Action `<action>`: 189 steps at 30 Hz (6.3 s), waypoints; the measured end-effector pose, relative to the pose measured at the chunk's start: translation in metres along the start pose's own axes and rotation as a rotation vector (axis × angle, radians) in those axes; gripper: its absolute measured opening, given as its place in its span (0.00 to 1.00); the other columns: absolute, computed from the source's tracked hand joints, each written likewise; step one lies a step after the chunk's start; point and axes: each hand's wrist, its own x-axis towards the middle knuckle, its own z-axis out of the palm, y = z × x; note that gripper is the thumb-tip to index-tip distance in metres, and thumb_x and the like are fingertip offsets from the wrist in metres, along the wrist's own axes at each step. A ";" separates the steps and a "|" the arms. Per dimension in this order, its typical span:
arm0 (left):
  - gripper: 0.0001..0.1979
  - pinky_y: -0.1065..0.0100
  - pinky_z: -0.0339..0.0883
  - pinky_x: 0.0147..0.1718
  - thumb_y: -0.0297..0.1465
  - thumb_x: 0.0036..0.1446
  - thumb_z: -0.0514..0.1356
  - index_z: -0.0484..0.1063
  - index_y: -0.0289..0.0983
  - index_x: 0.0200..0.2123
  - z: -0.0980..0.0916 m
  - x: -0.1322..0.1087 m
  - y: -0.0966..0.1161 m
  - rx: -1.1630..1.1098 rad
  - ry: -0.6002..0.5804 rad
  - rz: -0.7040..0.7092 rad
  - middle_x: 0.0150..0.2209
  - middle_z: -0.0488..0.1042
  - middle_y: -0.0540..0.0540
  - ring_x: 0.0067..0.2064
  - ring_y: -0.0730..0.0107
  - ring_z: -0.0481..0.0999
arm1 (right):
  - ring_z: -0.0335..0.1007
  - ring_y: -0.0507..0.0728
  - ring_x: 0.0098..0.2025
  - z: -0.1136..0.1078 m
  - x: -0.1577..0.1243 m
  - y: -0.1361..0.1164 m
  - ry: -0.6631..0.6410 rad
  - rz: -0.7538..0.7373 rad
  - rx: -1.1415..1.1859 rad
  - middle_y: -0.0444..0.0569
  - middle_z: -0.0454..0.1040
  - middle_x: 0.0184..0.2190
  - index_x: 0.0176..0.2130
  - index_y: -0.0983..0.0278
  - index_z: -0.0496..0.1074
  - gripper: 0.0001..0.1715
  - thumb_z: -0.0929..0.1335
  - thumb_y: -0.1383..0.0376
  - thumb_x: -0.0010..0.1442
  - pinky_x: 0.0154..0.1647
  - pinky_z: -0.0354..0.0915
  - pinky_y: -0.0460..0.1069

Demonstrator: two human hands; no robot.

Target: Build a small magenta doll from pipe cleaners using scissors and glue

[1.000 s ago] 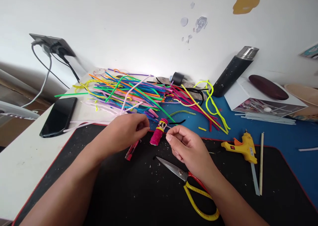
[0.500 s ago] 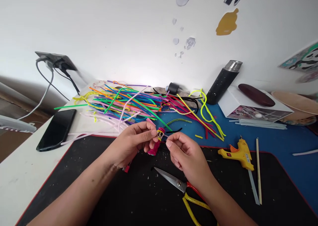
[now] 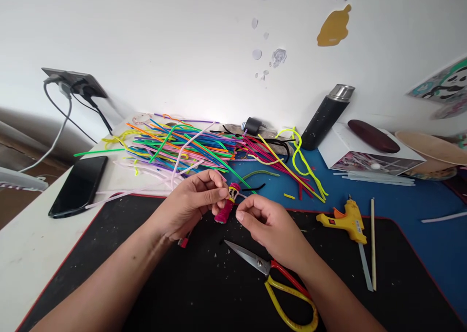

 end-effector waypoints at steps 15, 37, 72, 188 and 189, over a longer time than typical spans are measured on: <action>0.15 0.79 0.72 0.24 0.31 0.44 0.85 0.88 0.33 0.33 -0.001 0.000 -0.002 -0.037 0.041 -0.010 0.29 0.82 0.46 0.24 0.78 0.76 | 0.75 0.57 0.32 0.000 0.004 0.015 -0.051 -0.126 -1.030 0.46 0.82 0.32 0.40 0.61 0.77 0.07 0.69 0.71 0.71 0.32 0.48 0.51; 0.17 0.77 0.67 0.25 0.34 0.42 0.85 0.88 0.32 0.33 -0.002 0.001 -0.005 0.003 0.066 -0.037 0.28 0.78 0.47 0.27 0.78 0.72 | 0.78 0.60 0.34 -0.007 0.003 0.011 -0.017 -0.131 -1.023 0.48 0.85 0.35 0.41 0.60 0.78 0.08 0.69 0.70 0.72 0.32 0.52 0.51; 0.17 0.73 0.67 0.28 0.37 0.47 0.83 0.85 0.37 0.36 0.005 0.000 -0.025 0.204 0.039 0.018 0.30 0.77 0.51 0.28 0.76 0.72 | 0.66 0.52 0.24 0.005 -0.003 0.009 0.316 -0.350 -0.368 0.39 0.70 0.24 0.41 0.60 0.77 0.08 0.69 0.60 0.71 0.26 0.60 0.47; 0.19 0.68 0.66 0.34 0.47 0.56 0.75 0.76 0.38 0.34 -0.012 0.008 0.002 0.611 0.221 0.315 0.32 0.76 0.50 0.32 0.69 0.72 | 0.68 0.48 0.18 -0.005 0.004 0.019 0.018 -0.156 0.433 0.41 0.76 0.27 0.43 0.63 0.75 0.17 0.76 0.53 0.68 0.19 0.63 0.44; 0.19 0.68 0.67 0.34 0.47 0.56 0.74 0.76 0.39 0.34 -0.010 0.007 0.001 0.631 0.202 0.310 0.32 0.76 0.50 0.33 0.68 0.72 | 0.66 0.48 0.17 -0.005 0.004 0.019 0.010 -0.149 0.433 0.40 0.75 0.26 0.43 0.63 0.75 0.17 0.76 0.53 0.68 0.18 0.62 0.44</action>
